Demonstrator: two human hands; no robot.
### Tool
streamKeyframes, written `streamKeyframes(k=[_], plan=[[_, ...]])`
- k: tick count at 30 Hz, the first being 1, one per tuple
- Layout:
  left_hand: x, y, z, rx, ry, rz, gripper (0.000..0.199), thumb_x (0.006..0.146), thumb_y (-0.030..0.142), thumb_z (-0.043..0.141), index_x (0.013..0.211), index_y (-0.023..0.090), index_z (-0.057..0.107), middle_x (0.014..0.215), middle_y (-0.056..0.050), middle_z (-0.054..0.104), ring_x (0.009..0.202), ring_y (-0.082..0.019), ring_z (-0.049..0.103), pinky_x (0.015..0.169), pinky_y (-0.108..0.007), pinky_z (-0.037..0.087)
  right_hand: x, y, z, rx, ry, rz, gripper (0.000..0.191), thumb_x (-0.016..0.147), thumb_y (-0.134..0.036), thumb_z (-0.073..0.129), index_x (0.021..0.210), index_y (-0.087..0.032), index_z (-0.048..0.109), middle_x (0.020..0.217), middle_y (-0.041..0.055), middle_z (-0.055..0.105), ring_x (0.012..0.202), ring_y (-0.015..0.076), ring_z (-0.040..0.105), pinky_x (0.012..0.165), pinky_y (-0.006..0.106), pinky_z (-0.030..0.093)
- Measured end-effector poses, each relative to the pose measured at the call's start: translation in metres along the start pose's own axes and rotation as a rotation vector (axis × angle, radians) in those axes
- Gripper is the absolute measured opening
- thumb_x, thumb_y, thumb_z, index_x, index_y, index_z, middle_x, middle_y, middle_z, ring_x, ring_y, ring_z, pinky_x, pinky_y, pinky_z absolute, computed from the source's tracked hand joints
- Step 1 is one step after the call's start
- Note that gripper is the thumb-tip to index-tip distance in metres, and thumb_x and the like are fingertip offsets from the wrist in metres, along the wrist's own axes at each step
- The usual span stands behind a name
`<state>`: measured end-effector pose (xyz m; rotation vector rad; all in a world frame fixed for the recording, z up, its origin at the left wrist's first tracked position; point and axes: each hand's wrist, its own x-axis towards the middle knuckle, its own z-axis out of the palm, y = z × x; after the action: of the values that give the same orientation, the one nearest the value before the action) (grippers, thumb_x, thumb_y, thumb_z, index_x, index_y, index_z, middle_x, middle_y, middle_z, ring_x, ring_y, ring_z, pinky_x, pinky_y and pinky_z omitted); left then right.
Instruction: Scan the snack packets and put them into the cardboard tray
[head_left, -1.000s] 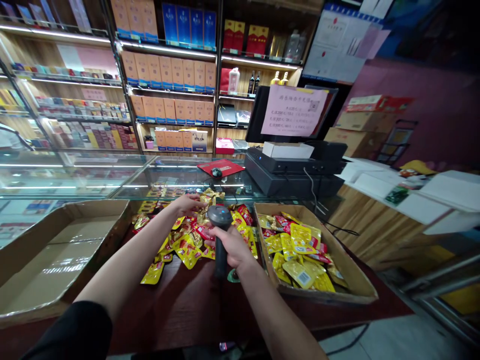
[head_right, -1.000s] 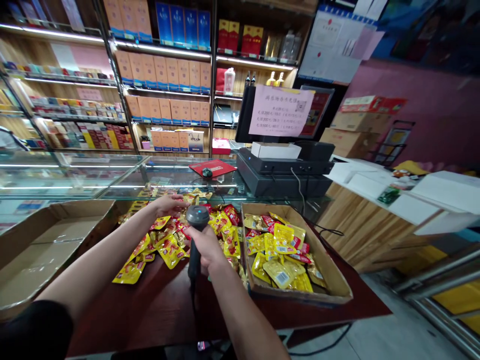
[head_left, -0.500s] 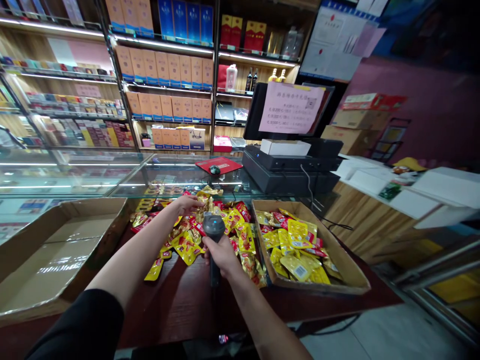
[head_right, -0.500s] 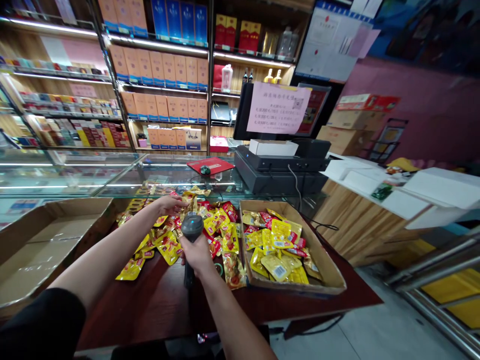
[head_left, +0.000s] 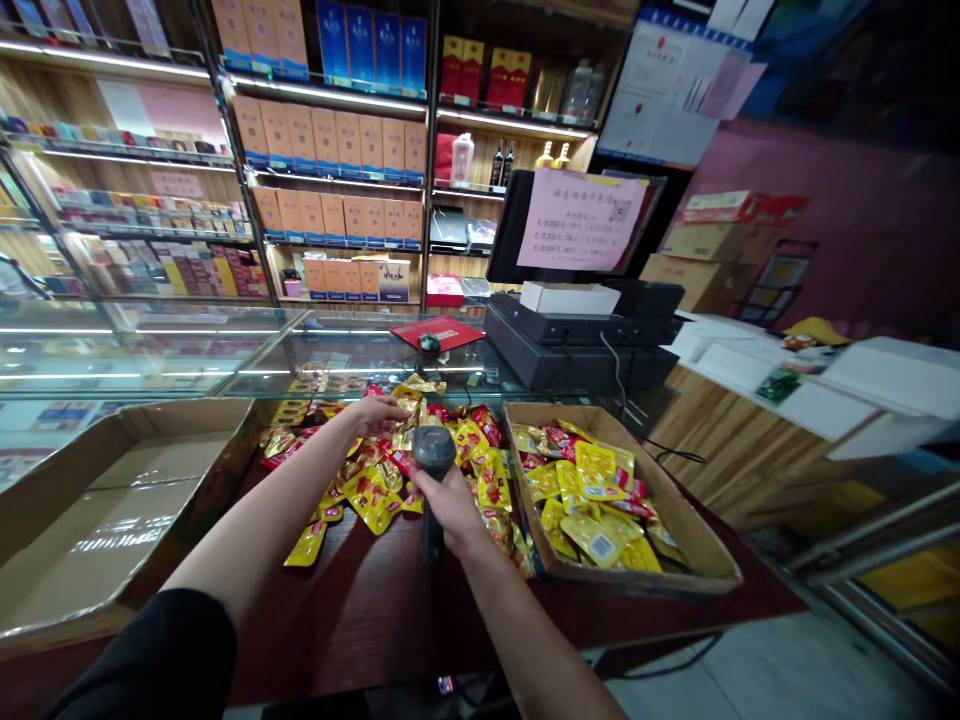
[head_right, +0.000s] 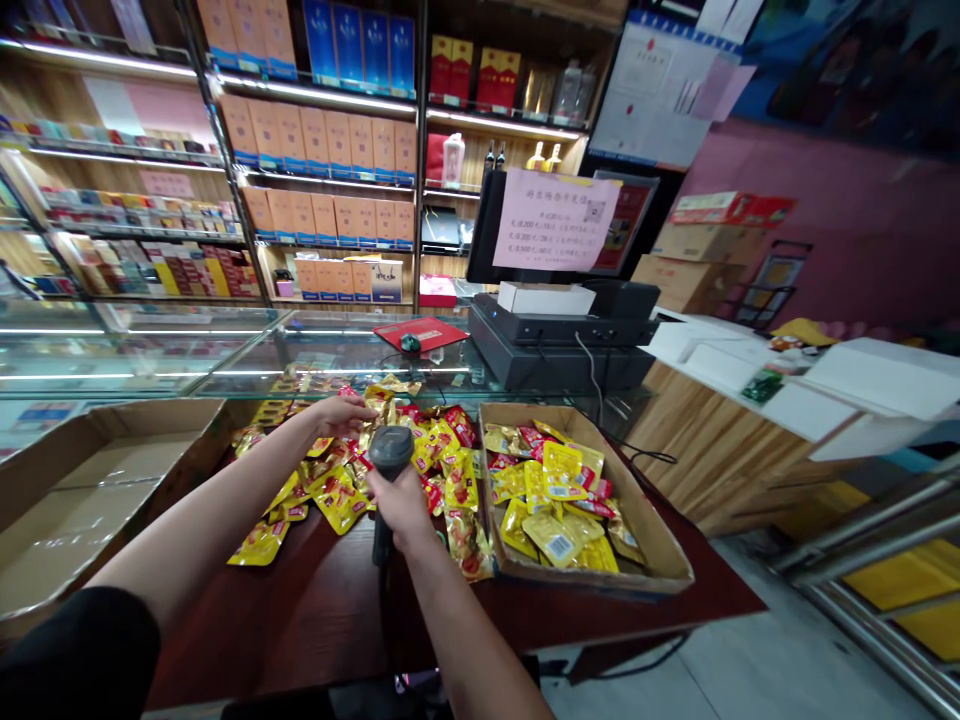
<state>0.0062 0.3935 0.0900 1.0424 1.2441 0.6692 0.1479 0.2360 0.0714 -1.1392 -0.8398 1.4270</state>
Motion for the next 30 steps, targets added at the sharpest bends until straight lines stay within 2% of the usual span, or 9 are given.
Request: streamKeyframes(k=[3,6,8,11,14,18,22,27,30], plan=[[-0.009,-0.007,0.003,0.015,-0.033,-0.006,0.046,0.044,0.027,0.086,0.075,0.016,0.053,0.060,0.004,0.059,0.047,-0.006,0.050,0.051,-0.022,0.048,0.015,-0.014,-0.015,0.025,0.095,-0.041,0.014,0.059,-0.014,0.064,0.072,-0.016,0.061,0.053,-0.0055,0.054,0.048,0.0080,0.047,0.050,0.020,0.038],[-0.020,-0.017,0.009,0.020,-0.116,-0.023,0.046,0.045,0.029,0.085,0.078,0.017,0.055,0.062,0.004,0.059,0.049,-0.008,0.053,0.051,-0.023,0.049,0.031,-0.034,-0.031,0.203,-0.060,0.278,0.020,0.062,-0.014,0.055,0.081,-0.015,0.063,0.049,-0.0056,0.050,0.044,0.0087,0.044,0.050,0.022,0.039],[-0.027,-0.023,0.014,0.025,-0.159,-0.027,0.046,0.048,0.029,0.084,0.084,0.017,0.058,0.065,0.002,0.060,0.050,-0.009,0.055,0.049,-0.023,0.049,0.040,-0.044,-0.040,0.279,-0.150,0.387,0.019,0.063,-0.013,0.052,0.080,-0.014,0.061,0.049,-0.0045,0.050,0.044,0.0087,0.043,0.051,0.022,0.040],[-0.036,-0.022,0.026,-0.022,-0.244,-0.035,0.040,0.056,0.028,0.081,0.088,0.016,0.061,0.074,-0.002,0.064,0.056,-0.011,0.059,0.052,-0.023,0.051,0.047,-0.058,-0.052,0.298,-0.250,0.423,0.017,0.063,-0.011,0.050,0.077,-0.013,0.060,0.046,-0.0052,0.045,0.041,0.0080,0.037,0.046,0.020,0.034],[-0.040,-0.006,0.046,-0.083,-0.318,-0.060,0.030,0.067,0.032,0.074,0.088,0.014,0.062,0.080,-0.007,0.065,0.065,-0.014,0.062,0.059,-0.024,0.053,0.049,-0.073,-0.067,0.255,-0.286,0.412,0.014,0.063,-0.011,0.050,0.074,-0.013,0.058,0.044,-0.0058,0.042,0.039,0.0074,0.033,0.043,0.019,0.028],[-0.033,0.026,0.085,-0.093,-0.366,-0.074,0.027,0.079,0.038,0.060,0.090,0.014,0.059,0.083,-0.009,0.064,0.071,-0.015,0.063,0.067,-0.029,0.055,0.047,-0.104,-0.099,0.177,-0.145,0.335,0.008,0.064,-0.011,0.051,0.070,-0.014,0.056,0.048,-0.0044,0.047,0.041,0.0076,0.036,0.045,0.019,0.031],[-0.014,0.051,0.138,-0.090,-0.490,-0.107,0.033,0.083,0.043,0.051,0.092,0.012,0.057,0.084,-0.010,0.062,0.074,-0.017,0.063,0.072,-0.032,0.054,0.040,-0.133,-0.144,0.164,0.004,0.225,0.010,0.064,-0.008,0.050,0.070,-0.013,0.056,0.048,-0.0037,0.049,0.041,0.0071,0.039,0.045,0.018,0.031],[0.005,0.061,0.216,-0.035,-0.546,-0.105,0.037,0.087,0.043,0.043,0.096,0.010,0.056,0.086,-0.011,0.061,0.075,-0.019,0.063,0.070,-0.032,0.053,0.028,-0.153,-0.200,0.209,0.166,0.154,0.013,0.063,-0.007,0.052,0.073,-0.013,0.058,0.048,-0.0034,0.050,0.042,0.0090,0.043,0.045,0.020,0.035],[0.012,0.058,0.248,0.000,-0.524,-0.077,0.036,0.087,0.042,0.043,0.100,0.012,0.056,0.101,-0.014,0.060,0.082,-0.020,0.063,0.073,-0.034,0.053,0.022,-0.156,-0.224,0.177,0.268,0.128,0.014,0.061,-0.008,0.054,0.073,-0.013,0.059,0.048,-0.0028,0.051,0.042,0.0094,0.043,0.044,0.021,0.036]])
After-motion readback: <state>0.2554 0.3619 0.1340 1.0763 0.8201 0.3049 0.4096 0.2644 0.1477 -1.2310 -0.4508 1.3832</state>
